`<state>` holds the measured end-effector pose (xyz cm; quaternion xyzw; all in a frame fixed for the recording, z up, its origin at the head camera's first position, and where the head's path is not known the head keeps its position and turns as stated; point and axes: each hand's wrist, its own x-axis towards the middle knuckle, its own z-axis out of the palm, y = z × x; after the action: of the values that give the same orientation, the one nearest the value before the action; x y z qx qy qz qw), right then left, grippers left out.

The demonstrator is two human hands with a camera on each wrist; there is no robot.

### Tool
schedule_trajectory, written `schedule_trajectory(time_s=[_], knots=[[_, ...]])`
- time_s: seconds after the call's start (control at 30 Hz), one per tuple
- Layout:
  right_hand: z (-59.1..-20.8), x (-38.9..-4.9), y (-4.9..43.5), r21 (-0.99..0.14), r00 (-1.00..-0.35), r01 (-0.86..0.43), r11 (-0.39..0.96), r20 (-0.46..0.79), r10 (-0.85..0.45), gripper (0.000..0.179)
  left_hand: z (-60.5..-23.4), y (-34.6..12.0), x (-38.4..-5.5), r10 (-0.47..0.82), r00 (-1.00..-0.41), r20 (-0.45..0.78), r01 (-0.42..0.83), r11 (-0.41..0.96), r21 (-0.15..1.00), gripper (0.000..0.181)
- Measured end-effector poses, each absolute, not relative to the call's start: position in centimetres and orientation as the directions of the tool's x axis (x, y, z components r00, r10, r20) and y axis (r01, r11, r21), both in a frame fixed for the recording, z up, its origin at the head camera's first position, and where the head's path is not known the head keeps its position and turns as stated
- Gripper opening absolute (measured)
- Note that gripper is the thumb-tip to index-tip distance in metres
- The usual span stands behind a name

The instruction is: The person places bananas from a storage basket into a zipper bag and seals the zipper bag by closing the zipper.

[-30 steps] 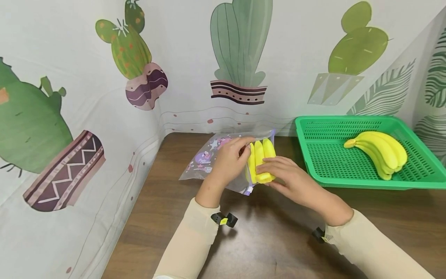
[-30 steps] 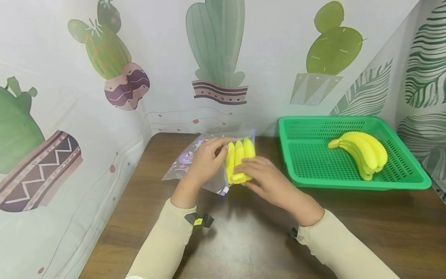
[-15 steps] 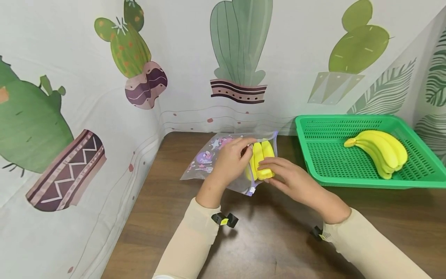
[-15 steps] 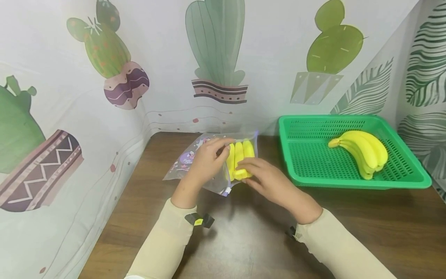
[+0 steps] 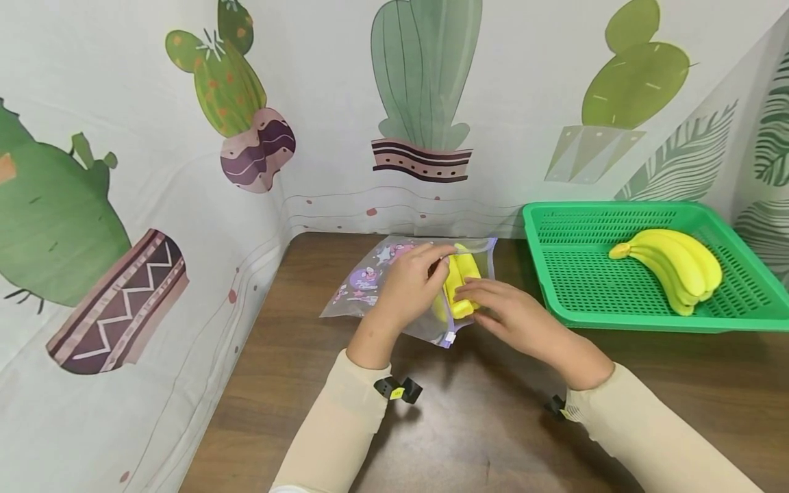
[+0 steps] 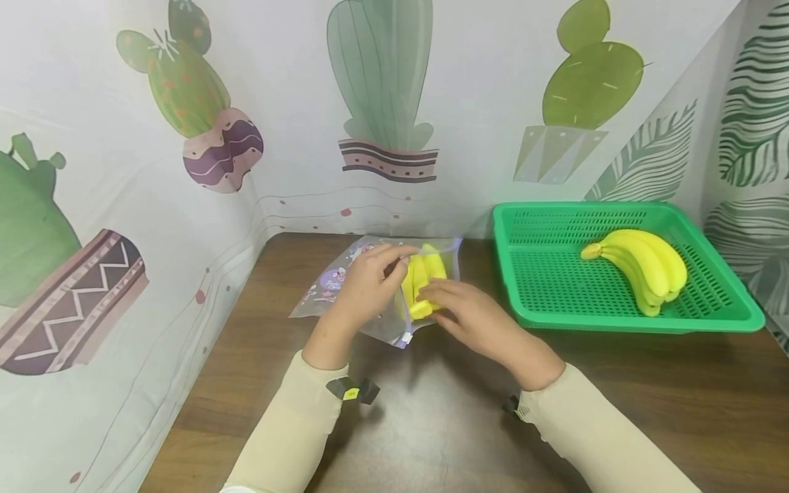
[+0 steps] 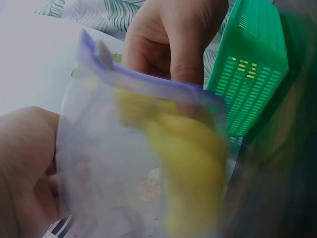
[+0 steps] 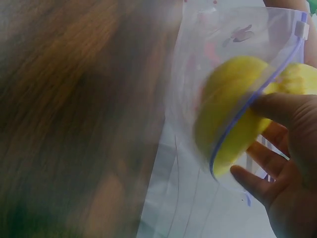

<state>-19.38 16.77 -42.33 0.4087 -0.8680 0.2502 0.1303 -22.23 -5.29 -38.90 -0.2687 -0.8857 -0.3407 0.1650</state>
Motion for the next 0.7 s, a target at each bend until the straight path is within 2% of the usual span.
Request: schedule_trajectory(time_s=[0.13, 0.23, 0.5, 0.7], knots=[[-42.7, -19.7, 16.6, -0.312, -0.612, -0.79, 0.528, 0.463, -0.642, 0.027, -38.9, -5.2, -22.2, 0.383, -0.796, 0.468, 0.599, 0.61, 0.519, 0.032], [-43.0, -19.8, 16.3, -0.326, -0.627, -0.778, 0.537, 0.445, -0.639, 0.019, -38.9, -5.1, -22.1, 0.401, -0.807, 0.433, 0.588, 0.612, 0.529, 0.032], [-44.0, -19.6, 15.7, -0.391, -0.719, -0.694, 0.605, 0.326, -0.614, 0.022, -38.6, -5.2, -22.0, 0.427, -0.816, 0.389, 0.578, 0.626, 0.524, 0.032], [-44.9, -18.9, 15.5, -0.504, -0.824, -0.557, 0.66, 0.239, -0.514, 0.024, -38.9, -5.1, -22.0, 0.439, -0.821, 0.366, 0.571, 0.642, 0.512, 0.032]])
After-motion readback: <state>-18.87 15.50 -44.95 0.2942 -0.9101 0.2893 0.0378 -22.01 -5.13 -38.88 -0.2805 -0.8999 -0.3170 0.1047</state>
